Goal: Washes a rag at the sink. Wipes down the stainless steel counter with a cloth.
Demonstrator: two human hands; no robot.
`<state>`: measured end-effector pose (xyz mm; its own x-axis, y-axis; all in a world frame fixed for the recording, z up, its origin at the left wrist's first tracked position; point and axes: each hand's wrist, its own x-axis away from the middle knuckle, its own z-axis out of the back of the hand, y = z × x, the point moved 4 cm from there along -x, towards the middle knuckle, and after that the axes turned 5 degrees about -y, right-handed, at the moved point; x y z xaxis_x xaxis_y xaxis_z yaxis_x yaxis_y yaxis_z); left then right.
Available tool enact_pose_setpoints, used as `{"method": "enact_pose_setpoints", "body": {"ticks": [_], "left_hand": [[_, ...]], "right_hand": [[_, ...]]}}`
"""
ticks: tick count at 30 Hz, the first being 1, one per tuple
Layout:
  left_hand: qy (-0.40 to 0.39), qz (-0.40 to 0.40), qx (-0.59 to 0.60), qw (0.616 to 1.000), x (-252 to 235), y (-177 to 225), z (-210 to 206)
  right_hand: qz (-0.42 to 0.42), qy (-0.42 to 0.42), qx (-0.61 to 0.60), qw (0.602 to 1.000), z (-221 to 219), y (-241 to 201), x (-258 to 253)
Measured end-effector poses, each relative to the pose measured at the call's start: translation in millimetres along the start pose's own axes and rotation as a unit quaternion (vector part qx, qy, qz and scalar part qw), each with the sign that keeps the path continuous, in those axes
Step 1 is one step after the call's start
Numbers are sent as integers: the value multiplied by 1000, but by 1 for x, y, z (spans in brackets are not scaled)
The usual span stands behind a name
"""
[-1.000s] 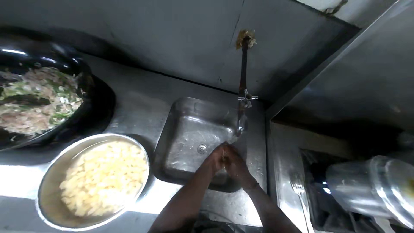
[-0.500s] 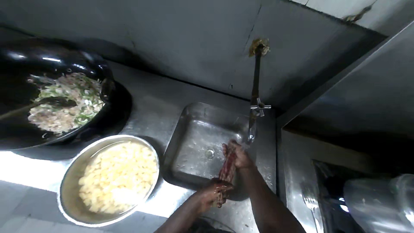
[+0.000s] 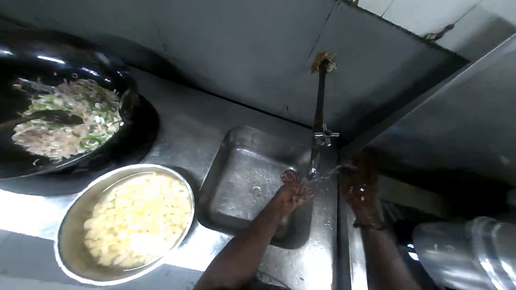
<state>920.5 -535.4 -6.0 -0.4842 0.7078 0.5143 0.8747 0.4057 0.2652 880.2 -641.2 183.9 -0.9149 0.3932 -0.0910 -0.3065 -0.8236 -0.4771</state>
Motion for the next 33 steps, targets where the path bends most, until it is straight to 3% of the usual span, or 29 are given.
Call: {"method": "enact_pose_setpoints", "body": {"ticks": [2, 4, 7, 9, 11, 14, 17, 19, 21, 25, 26, 29, 31, 33], "left_hand": [[9, 21, -31, 999, 1, 1, -13], [-8, 32, -74, 997, -8, -2, -17], [-24, 37, -138, 989, -16, -3, -12], [-28, 41, -162, 985, -13, -1, -7], [-21, 51, -163, 985, -5, 2, -4], [-20, 57, -141, 988, 4, 8, 5], [9, 71, -136, 988, 19, 16, 15], [27, 77, -116, 990, 34, 21, 19], [25, 76, -99, 992, 50, 23, 21], [-33, 87, -72, 993, 77, 10, 9], [-46, 107, -68, 991, 85, 3, 4], [-115, 172, -49, 977, 105, -19, -5], [-214, 191, -27, 958, 106, -31, -4], [-253, 192, -58, 946, 105, -31, 0]], "right_hand": [[132, -22, 64, 989, 25, -20, -24], [265, -89, 140, 950, 29, -40, -52], [330, -169, 155, 916, 26, -58, -81], [318, -187, 162, 915, 26, -70, -93], [224, -198, 184, 936, 22, -81, -100], [102, -129, 189, 968, 8, -84, -107], [29, -62, 29, 997, 20, -73, -84], [68, 16, -48, 996, 21, -45, -38], [107, 73, -29, 991, -12, -3, 12], [86, -112, -31, 989, -136, 80, 101], [89, -118, -43, 988, -153, 87, 109], [120, -84, -122, 982, -150, 78, 97], [239, -53, -69, 967, -127, 67, 72], [360, -60, 6, 931, -105, 51, 54]]}}
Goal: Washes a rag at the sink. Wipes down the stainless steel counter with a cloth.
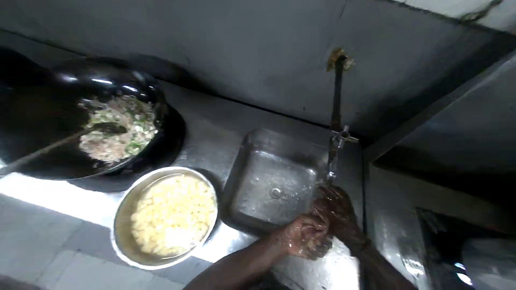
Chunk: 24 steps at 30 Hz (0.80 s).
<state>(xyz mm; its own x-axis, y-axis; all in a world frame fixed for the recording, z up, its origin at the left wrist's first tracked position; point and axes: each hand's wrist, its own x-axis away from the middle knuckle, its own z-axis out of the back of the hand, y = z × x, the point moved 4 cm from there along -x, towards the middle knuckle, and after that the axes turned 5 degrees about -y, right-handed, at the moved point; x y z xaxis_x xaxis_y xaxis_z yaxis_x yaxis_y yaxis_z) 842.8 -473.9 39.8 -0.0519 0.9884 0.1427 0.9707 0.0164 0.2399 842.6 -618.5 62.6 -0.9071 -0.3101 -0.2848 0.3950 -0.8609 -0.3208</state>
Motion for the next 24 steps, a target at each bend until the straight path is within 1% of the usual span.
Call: {"method": "enact_pose_setpoints", "body": {"ticks": [1, 2, 3, 4, 5, 6, 7, 8, 9, 10, 11, 12, 13, 14, 15, 16, 17, 18, 19, 20, 21, 22, 23, 24], "left_hand": [[19, 10, -39, 999, 4, 5, 2], [56, 28, -99, 993, 8, 11, 3], [90, 52, -194, 976, 9, 19, 6], [125, 83, -323, 935, 8, 30, 7], [150, 114, -464, 865, 7, 42, 3], [162, 134, -600, 772, 5, 52, -1], [164, 149, -712, 666, 3, 60, -5], [161, 152, -788, 575, 5, 63, -9], [151, 132, -833, 516, 11, 64, -12], [137, 85, -870, 466, 13, 62, -4], [123, 22, -900, 417, 10, 58, 11], [111, -38, -923, 366, 6, 52, 29], [104, -91, -932, 335, 5, 48, 41], [100, -122, -932, 327, 5, 45, 45], [106, -153, -930, 318, 6, 42, 46], [127, -166, -925, 316, 7, 38, 44], [159, -164, -915, 334, 7, 35, 41], [193, -141, -893, 382, 6, 33, 38], [225, -95, -855, 458, 5, 32, 35], [253, -54, -799, 543, 5, 31, 31], [271, -26, -724, 634, 7, 30, 29], [273, -6, -617, 738, 9, 28, 26], [260, -2, -491, 831, 10, 22, 26], [228, 4, -359, 905, 12, 14, 25]], "right_hand": [[48, -25, 34, 998, 8, -1, -8], [80, -52, 63, 993, 12, -1, -11], [87, -81, 92, 989, 12, -1, -11], [60, -126, 115, 984, 11, -5, -10], [-2, -185, 127, 974, 8, -10, -9], [-77, -240, 131, 959, 3, -16, -7], [-157, -297, 122, 934, -3, -22, -9], [-235, -352, 91, 901, -10, -26, -11], [-308, -382, 29, 871, -17, -28, -11], [-367, -377, -53, 849, -25, -28, -8], [-418, -348, -141, 827, -33, -31, -1], [-466, -300, -244, 796, -40, -36, 9], [-510, -267, -329, 748, -46, -40, 19], [-540, -251, -394, 700, -51, -42, 26], [-552, -243, -437, 668, -52, -42, 31], [-550, -241, -460, 654, -50, -40, 34], [-539, -229, -469, 661, -46, -35, 37], [-515, -206, -464, 691, -39, -30, 38], [-478, -183, -442, 737, -29, -25, 39], [-427, -163, -396, 796, -17, -21, 39], [-379, -146, -320, 856, -6, -19, 39], [-326, -125, -233, 908, 3, -21, 41], [-261, -111, -142, 948, 7, -23, 44], [-190, -98, -57, 975, 8, -24, 47]]}}
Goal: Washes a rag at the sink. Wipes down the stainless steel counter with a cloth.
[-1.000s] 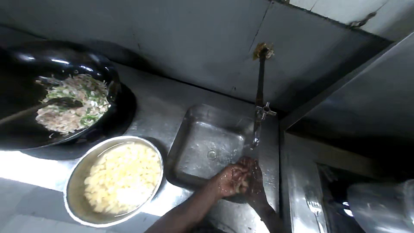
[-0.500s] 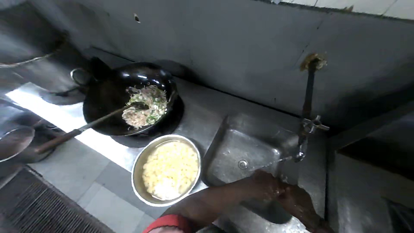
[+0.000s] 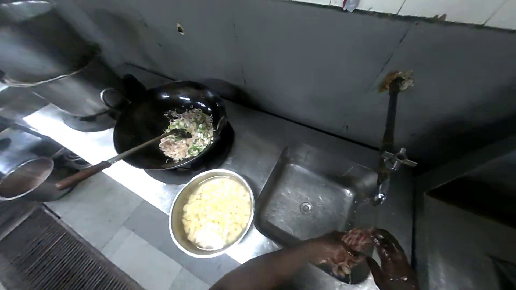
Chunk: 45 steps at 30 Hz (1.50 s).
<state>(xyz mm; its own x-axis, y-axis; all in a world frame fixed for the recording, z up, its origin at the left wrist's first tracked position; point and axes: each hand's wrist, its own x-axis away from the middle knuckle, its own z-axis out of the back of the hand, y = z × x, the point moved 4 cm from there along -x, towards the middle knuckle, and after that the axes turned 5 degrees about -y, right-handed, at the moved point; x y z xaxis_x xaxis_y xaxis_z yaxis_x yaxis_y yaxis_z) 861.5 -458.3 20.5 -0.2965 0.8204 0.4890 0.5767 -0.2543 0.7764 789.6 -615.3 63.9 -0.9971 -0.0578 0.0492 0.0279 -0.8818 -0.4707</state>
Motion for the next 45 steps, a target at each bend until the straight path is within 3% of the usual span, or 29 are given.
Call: {"method": "enact_pose_setpoints", "body": {"ticks": [3, 6, 9, 12, 15, 17, 21, 24, 26, 29, 31, 34, 35, 36, 38, 40, 41, 43, 45], "left_hand": [[-197, 24, 243, 950, 12, -4, -27], [-336, -11, 303, 892, 24, 6, -57], [-365, -16, 250, 897, 32, 15, -57], [-279, 57, 103, 953, 27, 17, -44], [-153, 61, -98, 981, 16, 30, -28], [-82, 40, -243, 966, 8, 42, -17], [24, -19, -523, 851, -1, 55, -5], [45, -67, -639, 765, 1, 61, 1], [55, -103, -681, 723, 0, 62, 6], [96, -204, -701, 676, -6, 58, 14], [117, -244, -693, 668, -5, 57, 15], [136, -283, -672, 671, -4, 51, 14], [129, -274, -657, 691, -1, 49, 15], [117, -241, -633, 726, 3, 49, 16], [122, -169, -499, 841, 14, 48, 24], [91, -76, -208, 971, 25, 43, 31], [47, -40, -44, 997, 29, 35, 31], [-90, 6, 155, 984, 39, 23, 19], [-203, 26, 233, 951, 47, 16, 4]], "right_hand": [[144, 75, 113, 980, -1, 4, -2], [278, 100, 114, 949, 27, -7, -20], [387, 50, 182, 903, 55, -36, -35], [404, 0, 242, 882, 63, -43, -34], [230, -103, 282, 926, 50, -40, -31], [57, -189, 262, 945, 34, -36, -31], [-216, -244, 69, 943, 0, -19, -32], [-291, -157, -200, 922, -21, -18, -26], [-320, -120, -354, 871, -28, -27, -24], [-372, -115, -446, 806, -31, -36, -23], [-385, -122, -462, 789, -29, -38, -24], [-351, -147, -417, 825, -16, -30, -25], [-327, -147, -412, 838, -6, -29, -26], [-296, -139, -411, 851, 5, -30, -25], [-216, -94, -351, 906, 24, -31, -21], [-90, -16, -149, 985, 25, -31, -14], [-16, 11, -35, 999, 19, -32, -9], [124, 48, 109, 985, 4, -30, -9], [230, 76, 134, 961, 6, -40, -16]]}}
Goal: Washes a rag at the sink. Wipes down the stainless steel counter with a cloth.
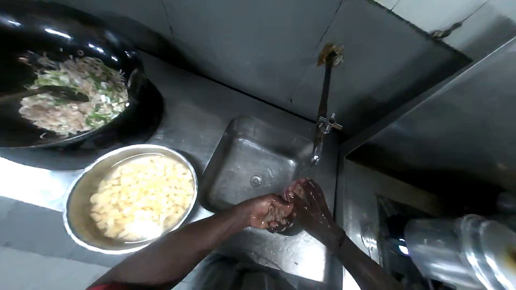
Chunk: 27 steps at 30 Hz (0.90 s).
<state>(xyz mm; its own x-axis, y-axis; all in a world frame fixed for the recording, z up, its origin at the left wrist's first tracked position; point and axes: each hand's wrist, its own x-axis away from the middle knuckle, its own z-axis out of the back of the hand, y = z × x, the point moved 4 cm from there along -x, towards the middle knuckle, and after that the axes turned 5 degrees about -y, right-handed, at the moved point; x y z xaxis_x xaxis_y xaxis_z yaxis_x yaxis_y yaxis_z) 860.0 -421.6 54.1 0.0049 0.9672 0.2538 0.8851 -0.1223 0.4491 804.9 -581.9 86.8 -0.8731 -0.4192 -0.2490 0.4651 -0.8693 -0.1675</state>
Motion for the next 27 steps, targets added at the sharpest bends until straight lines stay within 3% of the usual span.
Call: {"method": "enact_pose_setpoints", "body": {"ticks": [3, 4, 7, 9, 11, 14, 16, 20, 24, 27], "left_hand": [[-106, 23, 18, 994, 3, -8, -17], [-110, 37, 0, 993, 6, -6, -22], [-5, 112, -99, 989, 13, 2, -20], [57, 125, -194, 971, 11, 9, -10], [121, 83, -350, 925, 5, 17, -2], [233, 88, -561, 790, -1, 23, 7], [273, 120, -623, 723, -2, 19, 14], [290, 98, -686, 660, 3, 14, 14], [275, 73, -730, 621, 8, 11, 8], [283, 32, -747, 601, 9, 9, 6]], "right_hand": [[138, 14, -2, 990, 28, -13, -33], [175, 12, -1, 984, 36, -17, -43], [205, -77, 52, 974, 43, -27, -54], [136, -147, 95, 975, 36, -28, -54], [22, -230, 112, 966, 19, -26, -54], [-142, -323, 98, 931, -14, -23, -46], [-236, -355, 43, 903, -29, -24, -40], [-376, -305, -109, 868, -40, -33, -34], [-425, -238, -225, 844, -47, -35, -27], [-467, -154, -363, 791, -52, -36, -19]]}}
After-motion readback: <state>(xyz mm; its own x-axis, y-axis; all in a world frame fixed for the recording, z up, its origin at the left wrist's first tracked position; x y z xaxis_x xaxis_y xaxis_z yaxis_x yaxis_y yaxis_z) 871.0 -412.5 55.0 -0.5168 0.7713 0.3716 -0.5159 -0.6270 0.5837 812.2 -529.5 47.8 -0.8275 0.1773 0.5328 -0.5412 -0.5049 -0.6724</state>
